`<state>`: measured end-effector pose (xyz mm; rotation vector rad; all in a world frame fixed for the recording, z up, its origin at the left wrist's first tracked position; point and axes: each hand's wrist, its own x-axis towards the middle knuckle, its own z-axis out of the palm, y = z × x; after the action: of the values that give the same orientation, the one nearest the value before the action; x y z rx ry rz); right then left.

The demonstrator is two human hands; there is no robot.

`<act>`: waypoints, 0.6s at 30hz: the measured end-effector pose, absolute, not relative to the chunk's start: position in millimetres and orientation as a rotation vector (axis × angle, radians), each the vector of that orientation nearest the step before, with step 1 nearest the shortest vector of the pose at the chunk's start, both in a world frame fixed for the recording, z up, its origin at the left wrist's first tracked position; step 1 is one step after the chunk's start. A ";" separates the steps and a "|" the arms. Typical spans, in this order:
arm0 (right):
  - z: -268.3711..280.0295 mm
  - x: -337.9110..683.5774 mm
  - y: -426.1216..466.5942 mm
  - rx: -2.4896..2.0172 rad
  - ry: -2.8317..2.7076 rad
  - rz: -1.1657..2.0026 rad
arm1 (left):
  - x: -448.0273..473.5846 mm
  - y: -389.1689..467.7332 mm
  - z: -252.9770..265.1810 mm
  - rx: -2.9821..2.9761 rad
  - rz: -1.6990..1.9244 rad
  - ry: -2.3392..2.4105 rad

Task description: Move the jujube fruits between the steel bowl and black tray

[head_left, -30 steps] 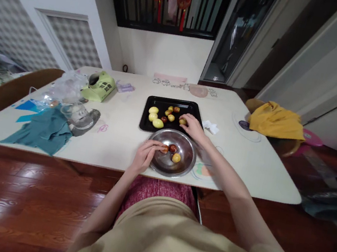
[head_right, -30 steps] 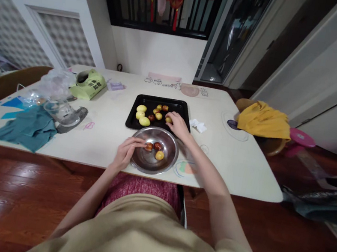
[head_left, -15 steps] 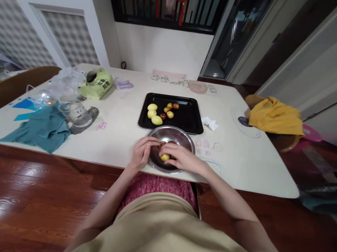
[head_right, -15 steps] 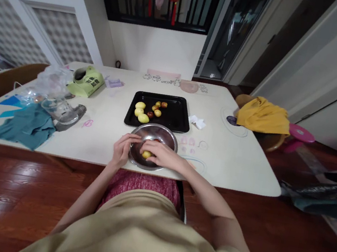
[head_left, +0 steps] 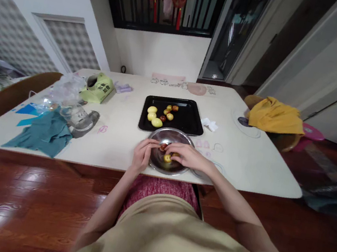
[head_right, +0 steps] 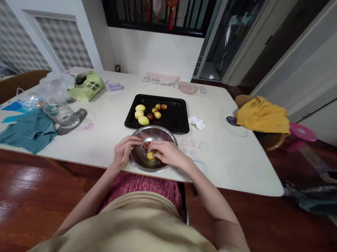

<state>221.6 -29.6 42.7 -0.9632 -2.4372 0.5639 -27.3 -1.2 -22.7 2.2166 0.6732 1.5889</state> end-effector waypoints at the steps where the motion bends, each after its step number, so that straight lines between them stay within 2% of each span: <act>1: 42.4 226.6 -30.4 -0.947 -2.373 0.543 | -27.3 -1.0 -22.6 2.220 1.586 0.680; 8: 11.8 249.8 -42.7 -0.877 -1.923 0.254 | -27.6 -4.3 -17.8 2.209 1.545 0.740; 13: -16.0 254.6 -50.2 -0.839 -1.868 0.115 | -33.1 6.0 -1.3 2.161 1.545 0.732; 18: -21.4 250.8 -48.9 -0.840 -1.910 -0.029 | -32.5 55.2 31.0 2.380 1.333 0.750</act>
<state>250.8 -48.9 -21.4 -0.8403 -1.9100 -0.0294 -32.5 55.2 31.0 2.3801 0.7505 1.3328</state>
